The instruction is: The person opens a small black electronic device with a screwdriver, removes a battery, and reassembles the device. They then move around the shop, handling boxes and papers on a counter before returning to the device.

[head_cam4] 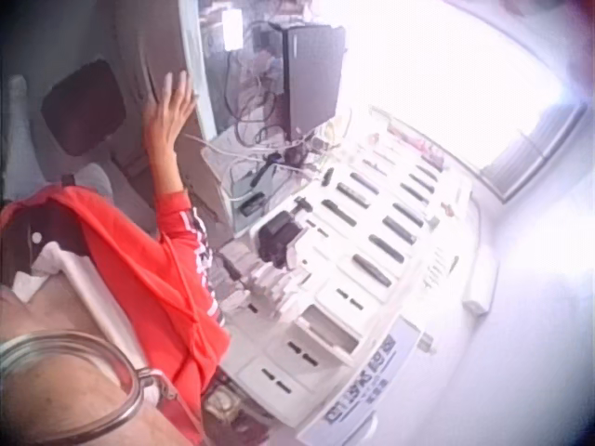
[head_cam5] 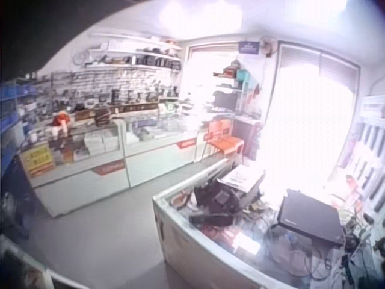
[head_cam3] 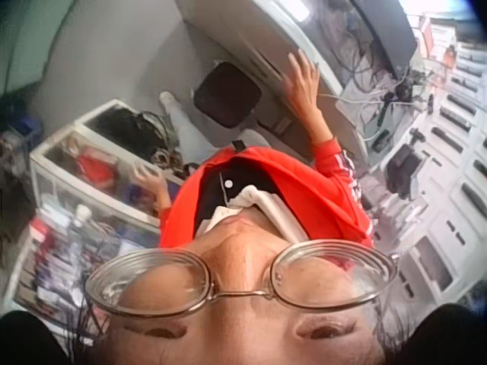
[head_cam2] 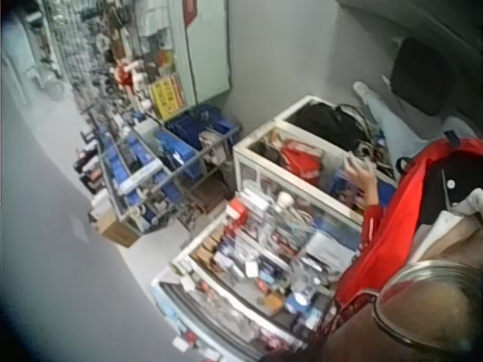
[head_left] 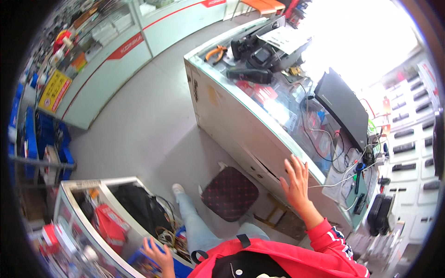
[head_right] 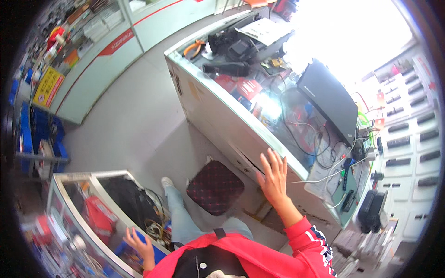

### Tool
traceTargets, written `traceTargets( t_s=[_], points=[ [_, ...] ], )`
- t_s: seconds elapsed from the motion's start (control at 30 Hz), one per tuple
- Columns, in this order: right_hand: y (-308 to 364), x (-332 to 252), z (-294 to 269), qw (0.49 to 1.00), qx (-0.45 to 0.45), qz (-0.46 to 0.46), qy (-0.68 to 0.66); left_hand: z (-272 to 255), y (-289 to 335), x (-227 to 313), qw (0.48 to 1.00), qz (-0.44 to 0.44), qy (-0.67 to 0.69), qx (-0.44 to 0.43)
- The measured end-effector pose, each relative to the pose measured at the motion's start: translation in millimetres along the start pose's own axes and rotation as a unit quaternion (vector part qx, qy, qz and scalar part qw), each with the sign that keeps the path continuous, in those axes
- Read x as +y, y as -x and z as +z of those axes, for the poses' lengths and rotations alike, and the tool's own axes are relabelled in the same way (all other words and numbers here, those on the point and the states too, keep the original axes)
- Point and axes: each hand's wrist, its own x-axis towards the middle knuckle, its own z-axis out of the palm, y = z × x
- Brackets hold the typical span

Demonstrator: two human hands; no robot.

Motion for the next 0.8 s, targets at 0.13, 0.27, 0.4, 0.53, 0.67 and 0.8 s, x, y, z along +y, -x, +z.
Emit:
traceTargets(
  t_s=[0.13, 0.27, 0.4, 0.53, 0.67, 0.8],
  points=[
    [-79.9, -35.2, 34.8, 0.99, 0.061, 0.107, 0.07, 5.8, -179.4, -19.0, 0.983, 0.09, 0.159, -0.018],
    [-130.7, -53.6, 62.3, 0.965, 0.003, 0.217, 0.149, -28.1, -258.0, -53.5, 0.977, 0.059, 0.203, 0.023],
    [-137.7, -55.5, 67.5, 0.955, 0.006, 0.245, 0.166, -52.0, -303.6, -70.5, 0.976, 0.057, 0.21, 0.015],
    [-130.4, -49.3, 70.7, 0.964, 0.036, 0.219, 0.144, -56.8, -345.6, -51.6, 0.97, 0.11, 0.217, 0.012],
    [-137.0, -51.9, 65.6, 0.957, 0.016, 0.265, 0.119, -69.1, -375.2, -17.6, 0.947, 0.201, 0.252, -0.001],
    [-184.9, -73.7, 48.0, 0.894, 0.143, 0.389, -0.17, -91.8, -403.4, -5.5, 0.93, 0.266, 0.255, 0.012]
  ],
)
